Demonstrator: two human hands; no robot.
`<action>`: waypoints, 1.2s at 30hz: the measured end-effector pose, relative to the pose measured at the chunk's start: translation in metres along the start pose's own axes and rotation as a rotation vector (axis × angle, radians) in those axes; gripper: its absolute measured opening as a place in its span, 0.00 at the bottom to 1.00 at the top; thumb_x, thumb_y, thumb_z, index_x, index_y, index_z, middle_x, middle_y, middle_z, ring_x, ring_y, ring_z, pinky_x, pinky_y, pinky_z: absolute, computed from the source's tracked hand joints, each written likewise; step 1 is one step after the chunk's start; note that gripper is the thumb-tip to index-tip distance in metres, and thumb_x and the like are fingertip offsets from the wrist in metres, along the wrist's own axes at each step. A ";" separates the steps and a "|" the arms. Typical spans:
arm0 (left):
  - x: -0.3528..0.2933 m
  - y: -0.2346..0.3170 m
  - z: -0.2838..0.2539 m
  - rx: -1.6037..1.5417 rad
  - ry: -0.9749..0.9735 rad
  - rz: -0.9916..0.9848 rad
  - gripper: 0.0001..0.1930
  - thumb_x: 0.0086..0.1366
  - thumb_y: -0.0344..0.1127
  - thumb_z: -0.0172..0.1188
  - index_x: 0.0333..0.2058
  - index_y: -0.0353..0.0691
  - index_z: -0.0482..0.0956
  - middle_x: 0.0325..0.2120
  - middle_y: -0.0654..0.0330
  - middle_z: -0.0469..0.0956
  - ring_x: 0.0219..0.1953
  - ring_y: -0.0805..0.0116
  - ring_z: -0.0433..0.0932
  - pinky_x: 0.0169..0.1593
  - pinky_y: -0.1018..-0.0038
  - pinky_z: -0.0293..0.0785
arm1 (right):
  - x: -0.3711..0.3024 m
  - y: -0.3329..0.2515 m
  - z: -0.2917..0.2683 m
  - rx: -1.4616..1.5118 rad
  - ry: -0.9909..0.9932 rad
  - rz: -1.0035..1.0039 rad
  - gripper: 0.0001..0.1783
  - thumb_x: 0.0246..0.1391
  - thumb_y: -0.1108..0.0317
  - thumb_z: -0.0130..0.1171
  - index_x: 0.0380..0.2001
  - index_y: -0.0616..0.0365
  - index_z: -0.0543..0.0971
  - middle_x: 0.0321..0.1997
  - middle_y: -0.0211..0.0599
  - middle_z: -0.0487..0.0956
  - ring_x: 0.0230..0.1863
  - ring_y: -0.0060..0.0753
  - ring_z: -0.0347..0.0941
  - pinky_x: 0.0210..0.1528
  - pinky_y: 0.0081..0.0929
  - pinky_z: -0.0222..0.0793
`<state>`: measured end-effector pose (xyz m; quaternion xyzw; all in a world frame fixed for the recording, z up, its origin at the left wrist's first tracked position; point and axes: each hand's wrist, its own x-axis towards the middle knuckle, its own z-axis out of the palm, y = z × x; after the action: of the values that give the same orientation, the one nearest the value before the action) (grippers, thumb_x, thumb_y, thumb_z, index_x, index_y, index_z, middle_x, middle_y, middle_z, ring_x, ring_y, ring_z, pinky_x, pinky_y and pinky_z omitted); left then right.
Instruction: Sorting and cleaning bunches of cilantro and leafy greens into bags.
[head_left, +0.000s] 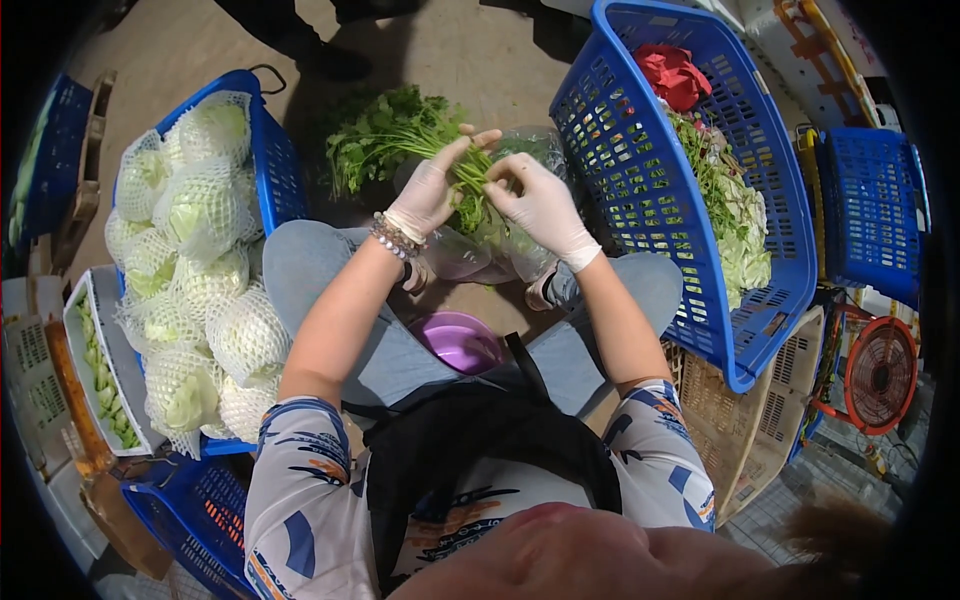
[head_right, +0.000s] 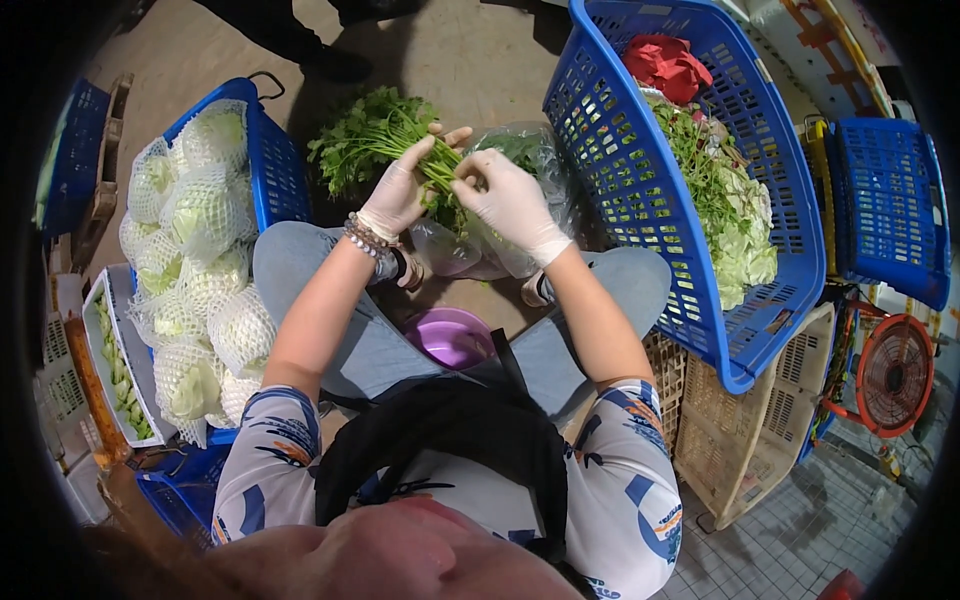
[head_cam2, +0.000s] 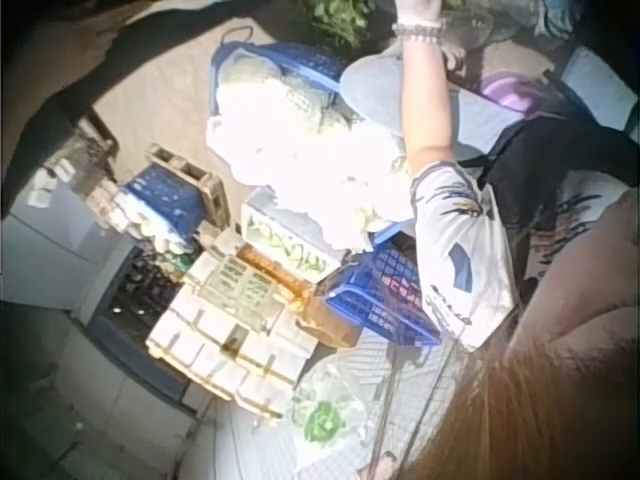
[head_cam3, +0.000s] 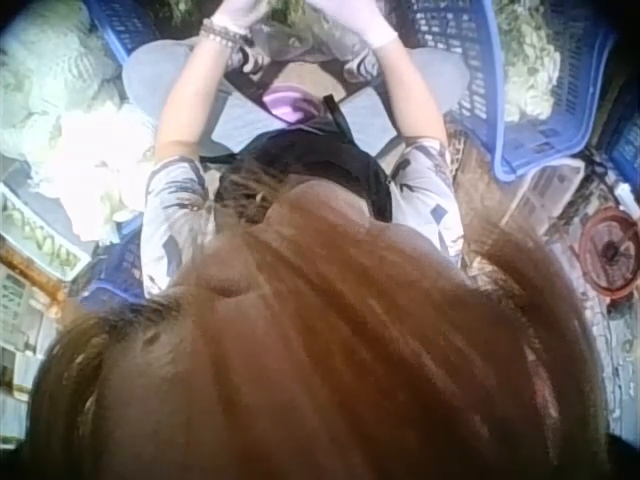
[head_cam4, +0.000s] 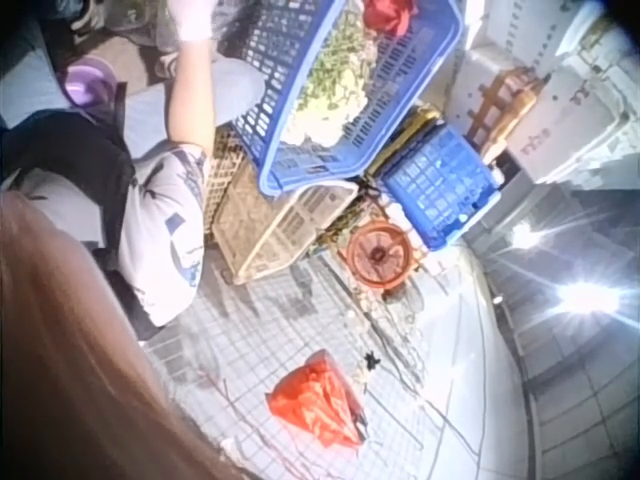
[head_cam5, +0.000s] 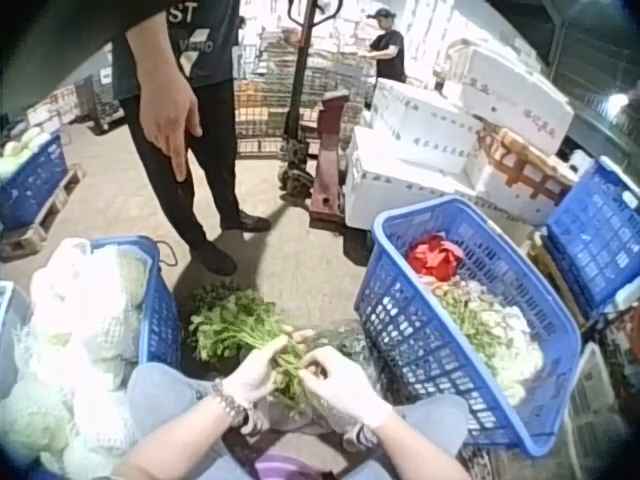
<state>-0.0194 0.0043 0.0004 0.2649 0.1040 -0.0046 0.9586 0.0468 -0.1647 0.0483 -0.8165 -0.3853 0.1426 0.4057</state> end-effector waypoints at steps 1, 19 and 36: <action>0.000 0.000 -0.003 -0.017 0.007 0.013 0.12 0.72 0.41 0.50 0.51 0.47 0.68 0.59 0.51 0.70 0.63 0.60 0.66 0.62 0.65 0.68 | -0.001 -0.003 0.005 0.000 -0.017 -0.016 0.10 0.53 0.67 0.63 0.38 0.58 0.77 0.33 0.34 0.75 0.29 0.28 0.71 0.35 0.24 0.69; -0.002 -0.012 0.002 0.167 -0.091 0.069 0.19 0.74 0.44 0.48 0.57 0.42 0.62 0.55 0.54 0.73 0.56 0.67 0.72 0.61 0.70 0.67 | 0.002 0.001 0.022 0.314 0.054 0.168 0.11 0.58 0.66 0.58 0.38 0.64 0.79 0.30 0.31 0.77 0.34 0.19 0.72 0.39 0.21 0.69; -0.003 -0.011 0.000 0.045 -0.026 -0.027 0.26 0.72 0.57 0.45 0.57 0.42 0.69 0.51 0.56 0.75 0.53 0.65 0.74 0.59 0.68 0.69 | 0.009 0.006 0.023 0.690 0.105 0.306 0.06 0.57 0.69 0.60 0.33 0.61 0.77 0.27 0.20 0.72 0.27 0.09 0.63 0.30 0.11 0.61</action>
<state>-0.0232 -0.0056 -0.0047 0.2850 0.0951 -0.0231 0.9535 0.0431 -0.1476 0.0298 -0.6861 -0.1671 0.2809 0.6499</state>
